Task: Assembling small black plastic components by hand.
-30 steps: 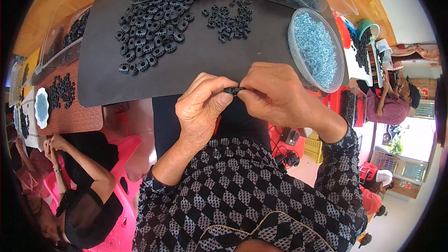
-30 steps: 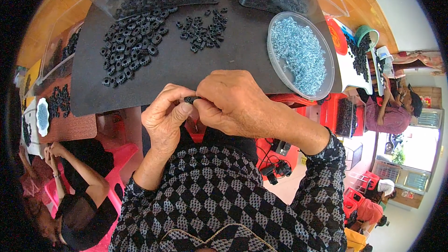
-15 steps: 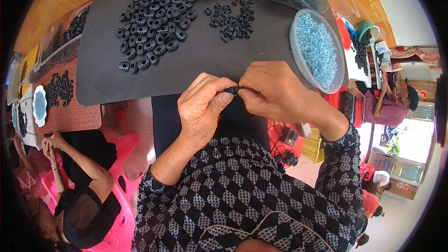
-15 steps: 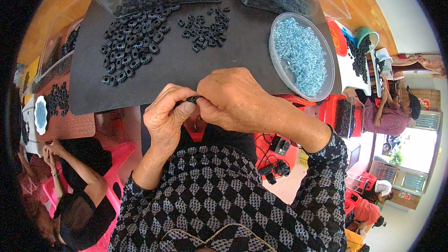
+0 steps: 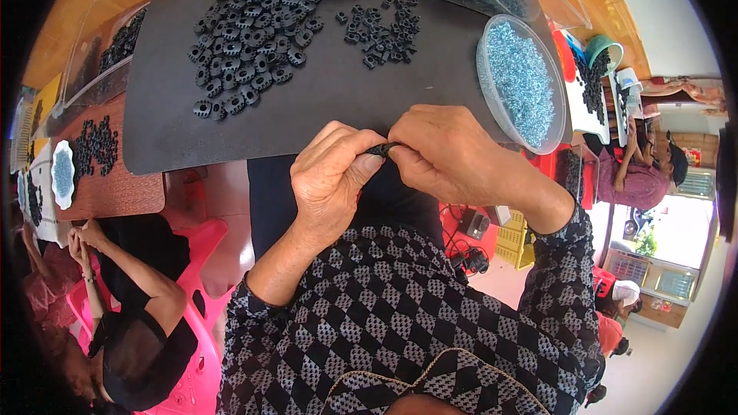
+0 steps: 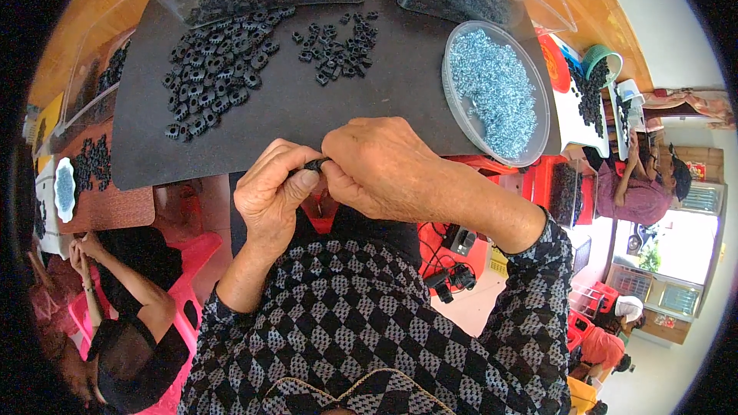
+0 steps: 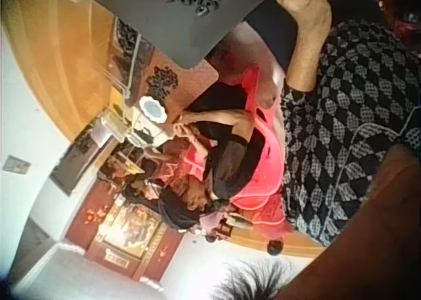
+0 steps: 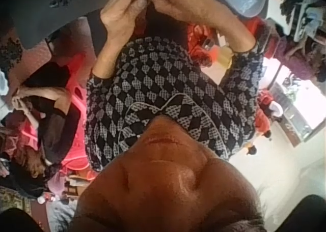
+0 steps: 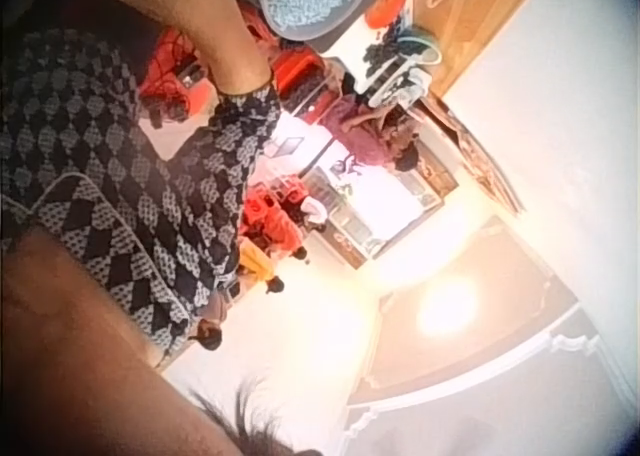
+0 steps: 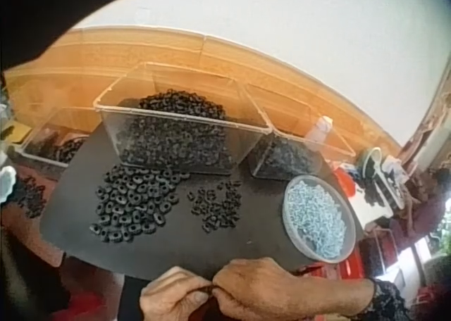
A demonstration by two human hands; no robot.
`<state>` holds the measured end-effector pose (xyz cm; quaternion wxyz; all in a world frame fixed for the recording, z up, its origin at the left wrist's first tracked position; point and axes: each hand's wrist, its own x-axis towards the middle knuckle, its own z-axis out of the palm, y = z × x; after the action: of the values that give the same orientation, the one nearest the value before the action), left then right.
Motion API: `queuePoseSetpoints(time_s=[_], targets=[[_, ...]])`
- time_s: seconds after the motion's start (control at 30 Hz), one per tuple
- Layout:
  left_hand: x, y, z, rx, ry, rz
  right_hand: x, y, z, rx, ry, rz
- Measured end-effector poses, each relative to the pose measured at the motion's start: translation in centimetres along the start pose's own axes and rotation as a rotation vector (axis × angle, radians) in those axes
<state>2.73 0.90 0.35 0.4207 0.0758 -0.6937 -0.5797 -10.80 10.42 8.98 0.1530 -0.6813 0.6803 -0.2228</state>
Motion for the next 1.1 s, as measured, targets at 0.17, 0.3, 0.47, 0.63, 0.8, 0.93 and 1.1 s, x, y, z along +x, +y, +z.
queuePoseSetpoints(time_s=[0.17, 0.3, 0.47, 0.63, 0.8, 0.93, 1.1], targets=[[0.0, -0.1, 0.0, 0.022, 0.001, 0.009, 0.0, 0.2, 0.0, -0.004, -0.072, -0.017], [0.1, -0.3, 0.2, 0.04, 0.004, 0.069, -0.2, 0.1, 0.2, -0.064, -0.043, -0.042], [-0.2, -0.7, 0.4, 0.136, -0.003, 0.138, -0.5, -0.3, 0.4, -0.243, -0.042, -0.138], [0.3, -0.5, 0.7, 0.169, 0.035, 0.165, -0.7, -0.3, 1.1, -0.292, 0.009, -0.107], [0.3, 0.0, 0.5, 0.177, 0.054, 0.108, -0.6, -0.7, 1.4, -0.3, 0.097, -0.078], [0.2, 0.1, 0.5, 0.173, 0.068, 0.081, -0.7, -1.0, 1.5, -0.293, 0.098, -0.058], [0.2, -0.1, 0.4, 0.206, 0.084, 0.123, -0.7, -1.1, 2.3, -0.327, 0.136, -0.085]])
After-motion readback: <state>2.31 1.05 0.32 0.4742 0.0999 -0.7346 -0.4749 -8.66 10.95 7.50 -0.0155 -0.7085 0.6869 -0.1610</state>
